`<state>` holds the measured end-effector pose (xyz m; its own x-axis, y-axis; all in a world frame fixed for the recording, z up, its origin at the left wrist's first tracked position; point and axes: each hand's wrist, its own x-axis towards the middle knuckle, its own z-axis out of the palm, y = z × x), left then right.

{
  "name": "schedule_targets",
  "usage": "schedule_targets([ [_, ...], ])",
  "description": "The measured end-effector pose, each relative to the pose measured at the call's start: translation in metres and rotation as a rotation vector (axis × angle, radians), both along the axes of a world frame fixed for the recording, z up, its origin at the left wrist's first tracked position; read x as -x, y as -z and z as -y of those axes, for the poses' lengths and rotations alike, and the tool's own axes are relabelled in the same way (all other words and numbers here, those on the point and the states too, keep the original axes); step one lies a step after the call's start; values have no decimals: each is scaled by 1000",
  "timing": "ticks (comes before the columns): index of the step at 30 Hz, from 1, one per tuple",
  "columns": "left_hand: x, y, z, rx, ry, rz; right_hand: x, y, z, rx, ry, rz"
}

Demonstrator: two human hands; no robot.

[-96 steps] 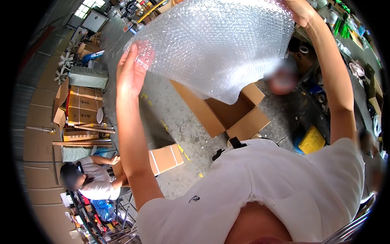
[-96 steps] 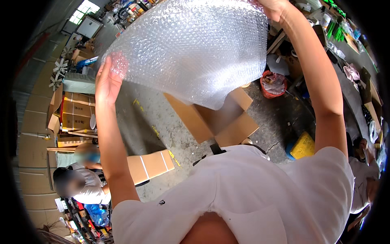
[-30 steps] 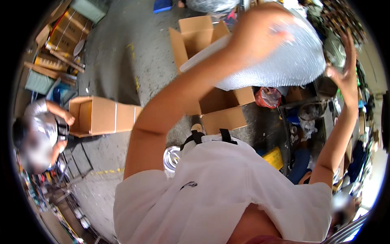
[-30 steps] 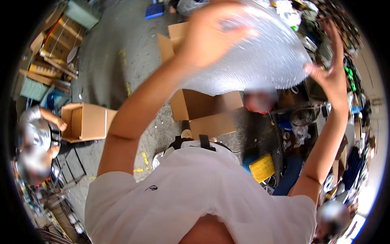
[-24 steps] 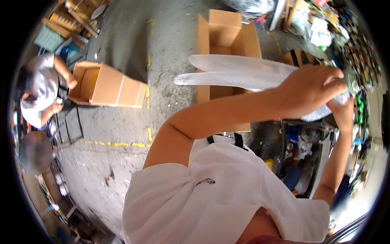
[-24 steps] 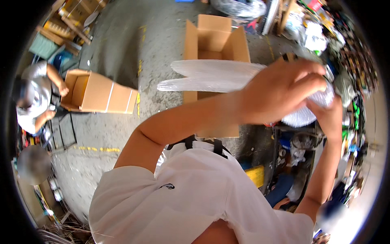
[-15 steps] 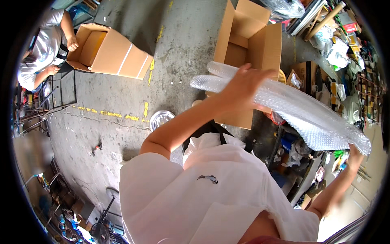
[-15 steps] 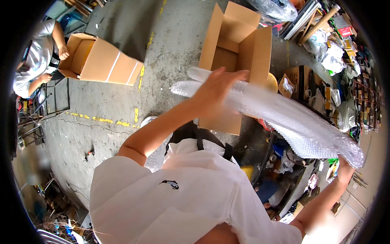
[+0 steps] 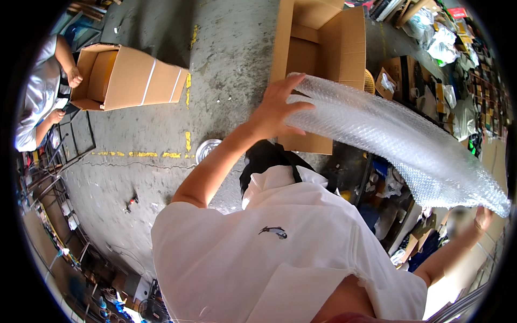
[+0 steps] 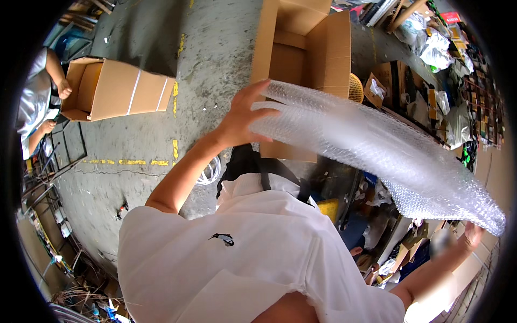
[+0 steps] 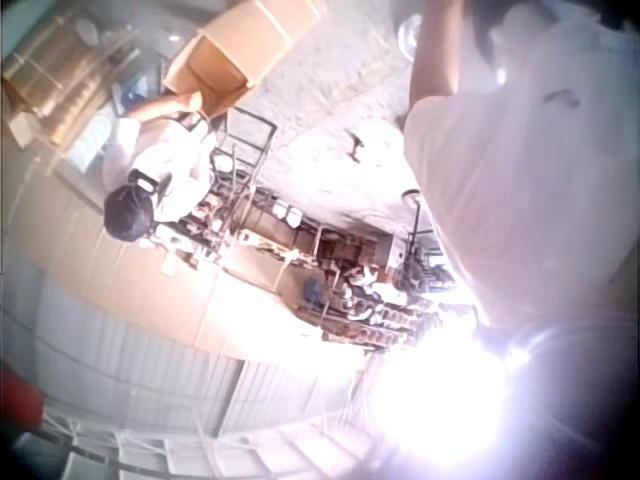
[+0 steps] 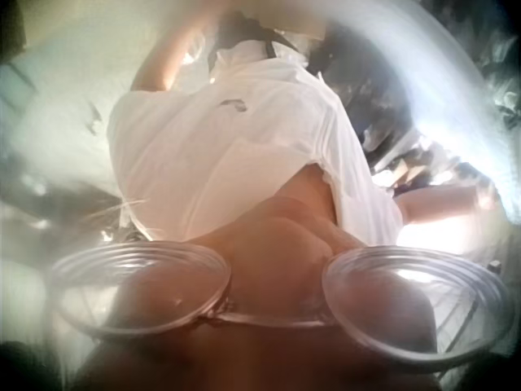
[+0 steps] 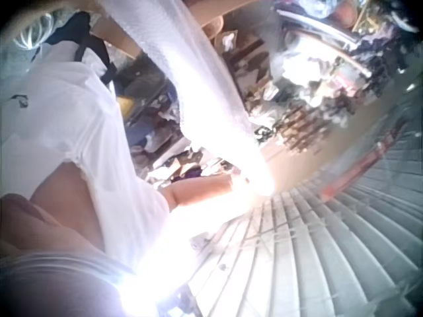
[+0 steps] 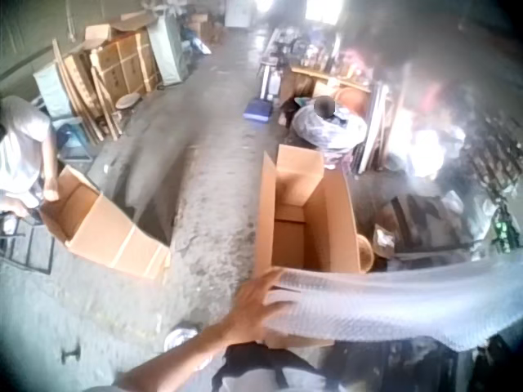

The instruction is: The person sits on the floor and uses a manual strapping tool to secure a cardboard box with white plastic straps. They feed the strap through the tool, tighten it, and cut the excess. Later, they place bubble wrap into another open cardboard box.

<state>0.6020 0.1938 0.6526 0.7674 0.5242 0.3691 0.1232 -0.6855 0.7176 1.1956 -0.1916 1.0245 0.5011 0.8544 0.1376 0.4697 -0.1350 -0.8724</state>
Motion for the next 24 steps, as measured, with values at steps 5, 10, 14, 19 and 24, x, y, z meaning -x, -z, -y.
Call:
schedule_targets([
  [5,-60,-76,13,68,288,173,111,30,-67,140,-269,249],
  [10,-111,-133,29,17,544,267,219,68,-169,93,-563,104],
  [14,-145,-148,53,55,636,228,205,62,-128,196,-296,117],
  [19,-153,-133,66,16,503,144,236,72,-137,-2,-129,681],
  [24,-170,-141,77,-62,444,158,277,59,-137,78,-229,1187],
])
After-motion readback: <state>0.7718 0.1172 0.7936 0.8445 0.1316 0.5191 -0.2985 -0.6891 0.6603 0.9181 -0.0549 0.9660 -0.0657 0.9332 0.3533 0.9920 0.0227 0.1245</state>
